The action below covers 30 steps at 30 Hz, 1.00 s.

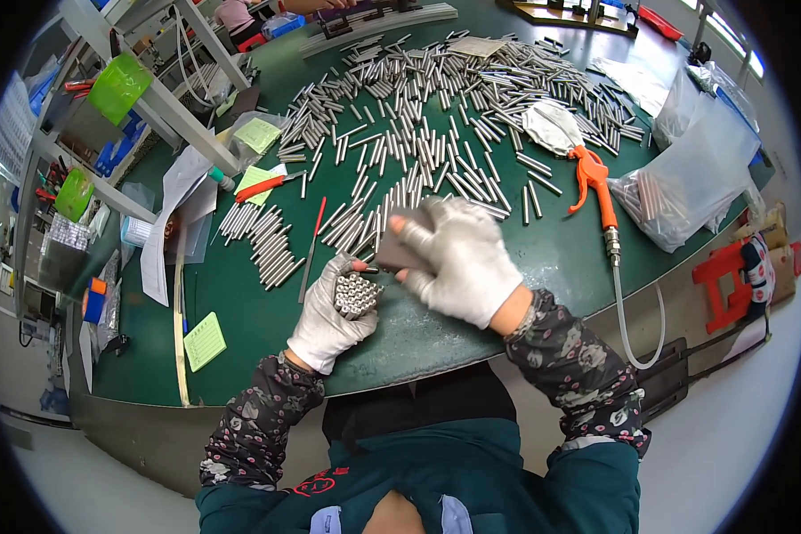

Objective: Organizing, cleaning, and inspecting small metal cylindrical components at a factory workbench using an air duster and abrasive block.

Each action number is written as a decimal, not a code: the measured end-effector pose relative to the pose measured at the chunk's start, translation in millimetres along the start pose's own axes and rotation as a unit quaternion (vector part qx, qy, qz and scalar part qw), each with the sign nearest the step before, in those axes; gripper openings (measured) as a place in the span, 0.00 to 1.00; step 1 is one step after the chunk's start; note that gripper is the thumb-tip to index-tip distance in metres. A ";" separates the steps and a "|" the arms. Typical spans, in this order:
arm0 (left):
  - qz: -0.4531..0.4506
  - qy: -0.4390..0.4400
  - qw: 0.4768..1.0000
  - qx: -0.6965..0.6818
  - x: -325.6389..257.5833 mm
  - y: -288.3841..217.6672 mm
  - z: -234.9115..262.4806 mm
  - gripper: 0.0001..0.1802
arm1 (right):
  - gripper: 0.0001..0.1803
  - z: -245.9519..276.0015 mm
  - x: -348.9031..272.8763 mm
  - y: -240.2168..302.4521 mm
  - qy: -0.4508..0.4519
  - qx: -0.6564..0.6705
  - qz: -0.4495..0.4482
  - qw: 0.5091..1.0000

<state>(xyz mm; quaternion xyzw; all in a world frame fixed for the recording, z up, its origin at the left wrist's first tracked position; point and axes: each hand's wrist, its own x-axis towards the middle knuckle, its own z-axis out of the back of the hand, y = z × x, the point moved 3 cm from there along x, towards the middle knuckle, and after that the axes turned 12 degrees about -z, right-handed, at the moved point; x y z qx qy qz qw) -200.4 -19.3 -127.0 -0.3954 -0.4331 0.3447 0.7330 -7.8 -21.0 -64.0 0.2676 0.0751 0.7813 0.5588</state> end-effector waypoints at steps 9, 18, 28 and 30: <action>-0.007 0.015 0.999 0.033 -1.0 -2.9 3.7 0.30 | 0.27 8.8 -3.3 -8.9 -0.040 -0.106 -0.097 0.989; 0.032 -0.012 0.997 -0.076 -5.2 4.2 4.7 0.28 | 0.35 4.8 -16.0 18.4 -0.005 -0.066 0.001 0.998; 0.141 -0.021 0.797 -0.587 -13.3 -6.5 -2.0 0.28 | 0.53 -34.3 -2.8 62.5 -0.039 0.182 0.205 0.961; 0.155 -0.015 0.804 -0.574 -17.0 -3.9 -1.6 0.27 | 0.51 -39.6 -2.4 60.0 -0.021 0.169 0.203 0.964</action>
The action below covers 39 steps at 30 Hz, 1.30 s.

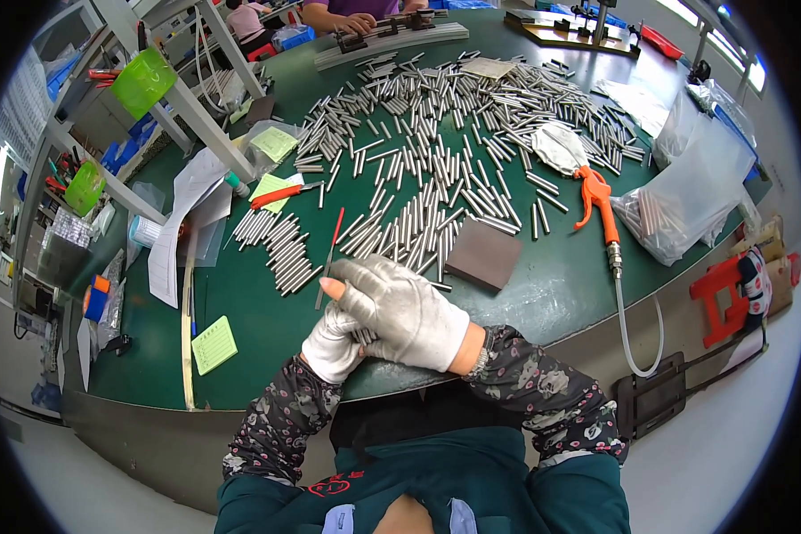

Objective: Organizing, cleaning, and inspecting small metal cylindrical components at a factory workbench using an air duster and abrasive block.

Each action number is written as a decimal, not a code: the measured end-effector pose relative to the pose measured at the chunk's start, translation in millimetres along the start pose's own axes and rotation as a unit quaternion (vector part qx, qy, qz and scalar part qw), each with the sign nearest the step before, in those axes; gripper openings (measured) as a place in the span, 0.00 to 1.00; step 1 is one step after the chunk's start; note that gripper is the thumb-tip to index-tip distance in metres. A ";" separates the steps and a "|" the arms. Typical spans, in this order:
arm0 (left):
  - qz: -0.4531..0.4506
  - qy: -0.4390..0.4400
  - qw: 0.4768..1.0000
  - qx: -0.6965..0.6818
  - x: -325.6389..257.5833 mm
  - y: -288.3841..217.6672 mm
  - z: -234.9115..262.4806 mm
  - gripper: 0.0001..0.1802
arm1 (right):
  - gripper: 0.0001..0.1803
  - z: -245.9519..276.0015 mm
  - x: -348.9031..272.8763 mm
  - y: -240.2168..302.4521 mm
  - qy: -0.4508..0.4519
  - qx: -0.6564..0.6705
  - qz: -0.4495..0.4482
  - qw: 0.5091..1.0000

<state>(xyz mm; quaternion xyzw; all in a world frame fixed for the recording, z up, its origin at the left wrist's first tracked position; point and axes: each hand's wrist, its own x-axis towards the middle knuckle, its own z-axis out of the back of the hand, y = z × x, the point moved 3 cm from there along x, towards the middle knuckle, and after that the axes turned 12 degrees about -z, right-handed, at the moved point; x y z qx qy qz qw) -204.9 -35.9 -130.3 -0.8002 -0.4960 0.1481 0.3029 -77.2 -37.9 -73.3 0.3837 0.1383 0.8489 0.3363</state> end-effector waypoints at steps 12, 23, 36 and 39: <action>-0.001 0.003 0.999 -0.053 5.3 -1.4 5.9 0.25 | 0.53 -4.9 7.0 -14.2 0.020 -0.012 0.036 0.999; 0.011 -0.022 0.999 -0.036 6.5 4.7 14.1 0.25 | 0.50 -4.1 11.2 -17.1 0.049 0.018 -0.014 0.999; -0.022 -0.006 1.000 0.016 7.7 -0.1 7.2 0.25 | 0.48 3.4 4.7 -7.6 0.088 -0.005 -0.050 0.995; -0.020 -0.012 0.996 0.081 5.6 -1.3 1.4 0.28 | 0.51 5.6 -0.8 -4.7 0.046 0.008 -0.038 0.998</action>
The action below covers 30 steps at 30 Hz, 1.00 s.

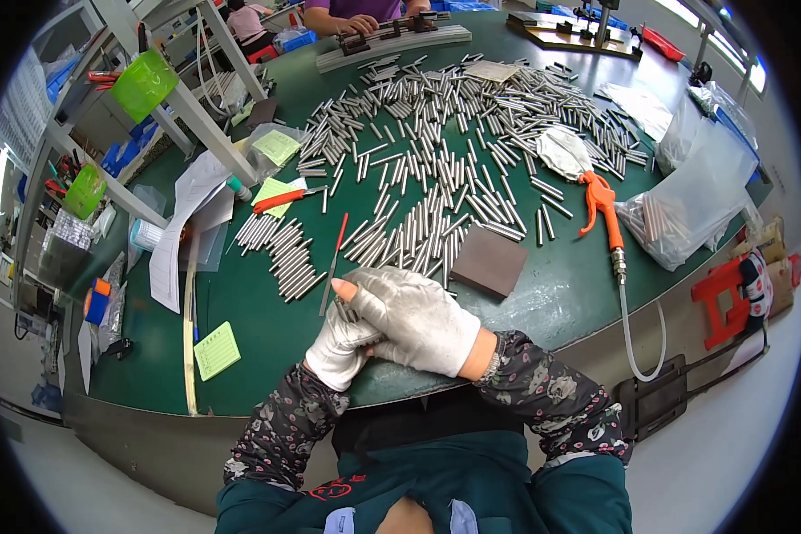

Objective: Organizing, cleaning, and inspecting small metal cylindrical components at a factory workbench using an air duster and abrasive block.

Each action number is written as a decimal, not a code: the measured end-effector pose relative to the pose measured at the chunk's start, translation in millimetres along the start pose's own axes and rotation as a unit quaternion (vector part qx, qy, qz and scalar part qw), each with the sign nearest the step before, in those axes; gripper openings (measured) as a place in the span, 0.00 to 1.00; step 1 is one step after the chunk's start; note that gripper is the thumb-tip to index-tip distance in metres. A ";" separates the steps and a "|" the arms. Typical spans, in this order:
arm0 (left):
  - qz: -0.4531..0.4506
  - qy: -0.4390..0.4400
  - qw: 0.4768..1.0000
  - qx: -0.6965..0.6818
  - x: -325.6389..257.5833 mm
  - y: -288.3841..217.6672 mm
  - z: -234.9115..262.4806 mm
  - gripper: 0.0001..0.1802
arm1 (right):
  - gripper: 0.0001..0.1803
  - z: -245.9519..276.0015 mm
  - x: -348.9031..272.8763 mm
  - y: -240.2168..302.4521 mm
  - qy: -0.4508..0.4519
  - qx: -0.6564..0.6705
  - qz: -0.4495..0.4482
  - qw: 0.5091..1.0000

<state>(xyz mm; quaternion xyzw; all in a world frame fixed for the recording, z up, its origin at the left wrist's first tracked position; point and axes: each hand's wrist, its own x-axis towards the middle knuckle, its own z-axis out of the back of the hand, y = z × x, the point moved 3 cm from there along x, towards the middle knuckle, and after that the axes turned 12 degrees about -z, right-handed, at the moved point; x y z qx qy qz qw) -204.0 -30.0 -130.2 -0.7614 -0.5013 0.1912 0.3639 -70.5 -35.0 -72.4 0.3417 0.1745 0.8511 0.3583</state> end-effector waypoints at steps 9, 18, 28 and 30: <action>-0.162 0.034 0.937 0.307 3.3 12.0 5.0 0.35 | 0.45 59.7 -44.5 -44.2 -0.074 -0.218 -0.230 0.946; -0.218 0.093 0.870 0.432 3.0 17.9 10.4 0.37 | 0.41 62.5 -55.6 -50.9 -0.112 -0.210 -0.271 0.933; -0.143 0.016 0.893 0.427 8.3 11.9 0.7 0.38 | 0.32 60.2 -38.3 -17.2 -0.162 -0.210 -0.222 0.938; -0.190 0.046 0.880 0.434 4.4 8.1 -0.9 0.39 | 0.32 43.0 -35.0 27.7 -0.089 -0.146 -0.119 0.978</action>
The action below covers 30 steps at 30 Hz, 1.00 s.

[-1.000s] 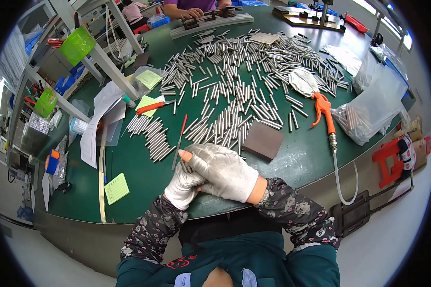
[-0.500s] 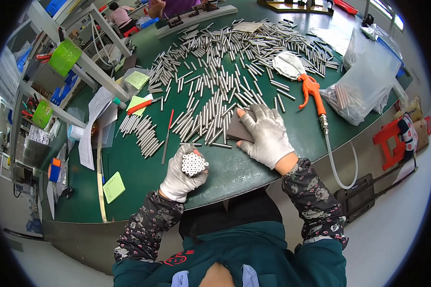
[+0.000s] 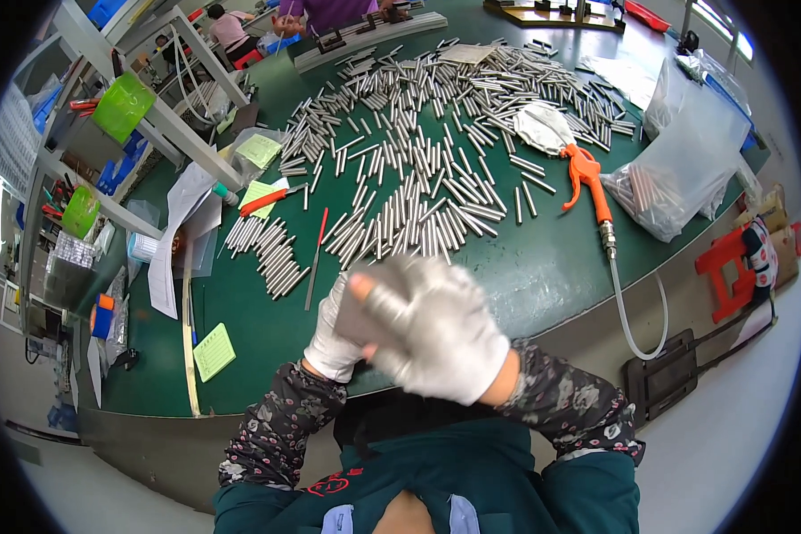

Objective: Organizing, cleaning, and inspecting small metal cylindrical components at a factory workbench using an air duster and abrasive block.

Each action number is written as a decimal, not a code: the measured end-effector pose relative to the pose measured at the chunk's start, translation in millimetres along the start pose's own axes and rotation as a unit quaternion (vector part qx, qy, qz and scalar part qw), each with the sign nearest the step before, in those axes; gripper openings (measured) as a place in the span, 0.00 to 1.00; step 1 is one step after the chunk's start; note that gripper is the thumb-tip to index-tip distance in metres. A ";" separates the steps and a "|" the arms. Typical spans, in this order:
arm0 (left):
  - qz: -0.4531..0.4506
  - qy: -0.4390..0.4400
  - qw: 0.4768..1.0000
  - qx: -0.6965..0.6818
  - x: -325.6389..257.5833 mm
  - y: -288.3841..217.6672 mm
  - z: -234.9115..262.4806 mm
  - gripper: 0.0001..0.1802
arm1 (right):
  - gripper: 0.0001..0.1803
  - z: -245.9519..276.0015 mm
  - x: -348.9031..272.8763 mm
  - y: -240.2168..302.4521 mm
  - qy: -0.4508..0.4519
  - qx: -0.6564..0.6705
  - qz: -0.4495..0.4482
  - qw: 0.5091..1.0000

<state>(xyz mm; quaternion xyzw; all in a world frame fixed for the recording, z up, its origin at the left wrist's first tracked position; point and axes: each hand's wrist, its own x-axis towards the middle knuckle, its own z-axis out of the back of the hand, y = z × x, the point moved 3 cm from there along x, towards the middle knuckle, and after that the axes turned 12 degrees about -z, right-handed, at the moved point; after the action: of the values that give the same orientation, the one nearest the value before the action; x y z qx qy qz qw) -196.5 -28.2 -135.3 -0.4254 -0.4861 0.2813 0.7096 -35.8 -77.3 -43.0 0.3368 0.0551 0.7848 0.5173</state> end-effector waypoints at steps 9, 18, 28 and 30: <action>-0.001 -0.029 0.996 -0.081 -0.4 0.9 -1.8 0.33 | 0.30 -12.4 7.4 -2.6 0.020 -0.003 -0.053 0.998; 0.047 -0.012 0.999 0.009 1.0 -0.1 -3.6 0.33 | 0.26 -9.7 23.5 -26.0 0.051 -0.055 -0.145 0.987; 0.071 0.021 0.996 0.048 -0.5 3.5 -7.0 0.36 | 0.29 -6.8 24.1 -41.3 -0.038 -0.073 -0.139 0.987; 0.000 0.011 0.998 -0.068 -0.2 2.0 -1.8 0.37 | 0.30 -10.0 12.2 -2.3 0.016 -0.031 -0.015 0.999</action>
<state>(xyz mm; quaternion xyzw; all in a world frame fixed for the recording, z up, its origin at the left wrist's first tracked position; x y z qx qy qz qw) -194.9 -28.0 -137.5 -0.4757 -0.4964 0.2435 0.6841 -42.8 -63.3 -45.9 0.3070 0.0441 0.7835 0.5385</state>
